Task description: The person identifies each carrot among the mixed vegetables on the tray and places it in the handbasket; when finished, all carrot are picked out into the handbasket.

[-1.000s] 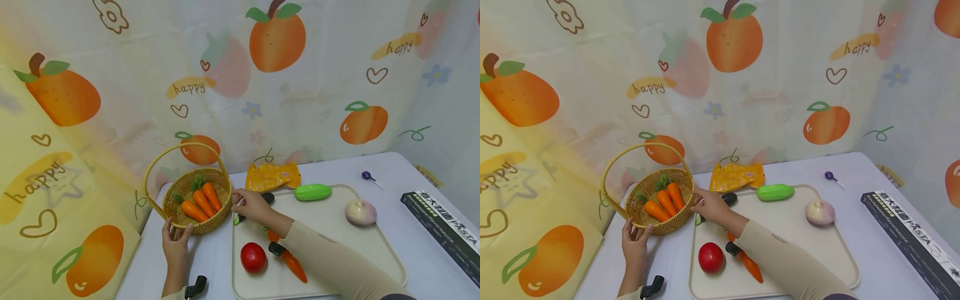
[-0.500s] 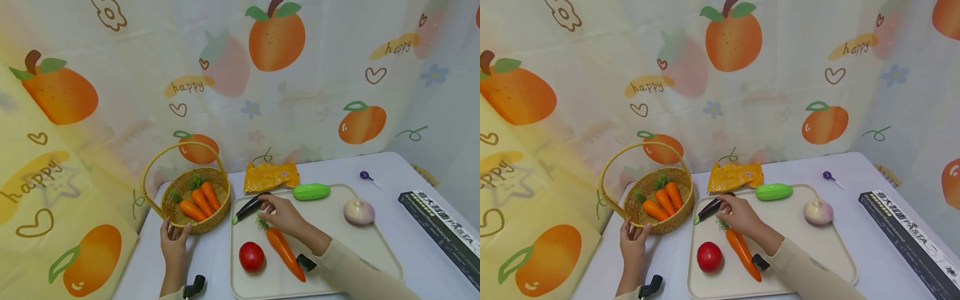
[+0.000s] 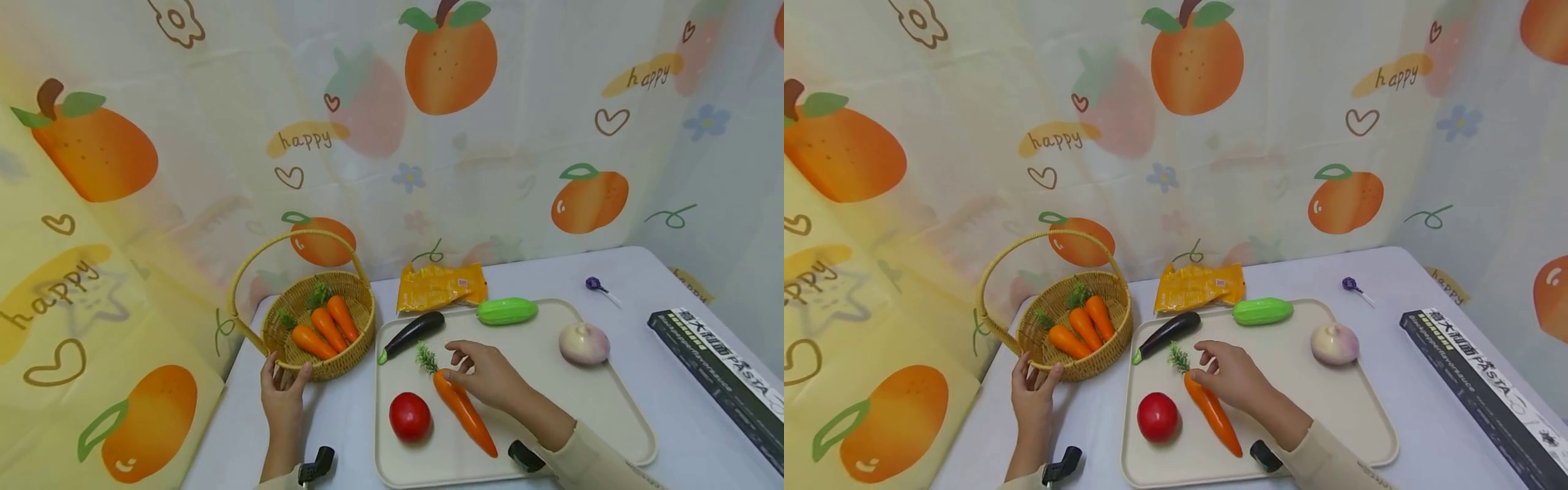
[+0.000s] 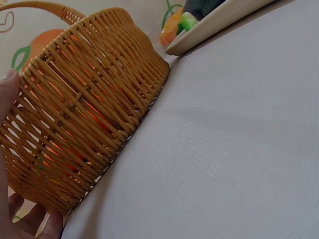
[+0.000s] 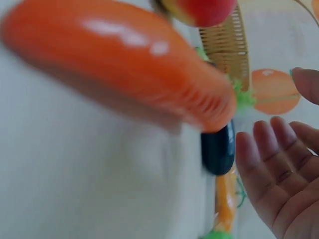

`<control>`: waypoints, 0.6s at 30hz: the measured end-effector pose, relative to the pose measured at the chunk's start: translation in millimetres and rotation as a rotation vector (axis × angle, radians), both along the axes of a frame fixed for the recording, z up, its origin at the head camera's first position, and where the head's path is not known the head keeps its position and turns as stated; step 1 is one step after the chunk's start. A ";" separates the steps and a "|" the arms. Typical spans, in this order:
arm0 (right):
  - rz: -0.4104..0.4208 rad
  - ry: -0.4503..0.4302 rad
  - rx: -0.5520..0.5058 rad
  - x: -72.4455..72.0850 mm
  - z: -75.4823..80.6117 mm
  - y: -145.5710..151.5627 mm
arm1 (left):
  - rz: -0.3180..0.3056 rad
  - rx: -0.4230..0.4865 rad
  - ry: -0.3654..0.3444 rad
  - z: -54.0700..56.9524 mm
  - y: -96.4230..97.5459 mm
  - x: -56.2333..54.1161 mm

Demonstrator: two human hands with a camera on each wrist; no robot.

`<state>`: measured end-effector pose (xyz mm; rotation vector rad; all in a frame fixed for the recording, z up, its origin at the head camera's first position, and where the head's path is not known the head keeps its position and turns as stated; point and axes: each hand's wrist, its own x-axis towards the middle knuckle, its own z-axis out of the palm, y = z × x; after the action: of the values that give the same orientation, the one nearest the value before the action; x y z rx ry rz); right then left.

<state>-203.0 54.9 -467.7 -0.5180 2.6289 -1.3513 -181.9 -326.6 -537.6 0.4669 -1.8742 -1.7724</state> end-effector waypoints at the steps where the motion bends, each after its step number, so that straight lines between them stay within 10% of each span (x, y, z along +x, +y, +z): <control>1: -0.008 -0.010 0.002 2.0 -3.0 4.0 | -0.002 0.000 -0.002 0.4 0.6 -0.6; 18: 0.083 -0.189 0.091 14.4 -24.9 21.1 | 0.016 0.004 0.012 2.2 3.3 0.3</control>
<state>-188.6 76.0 -492.6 -0.4573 2.4744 -1.1873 -181.6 -323.3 -535.4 0.4705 -1.8540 -1.7647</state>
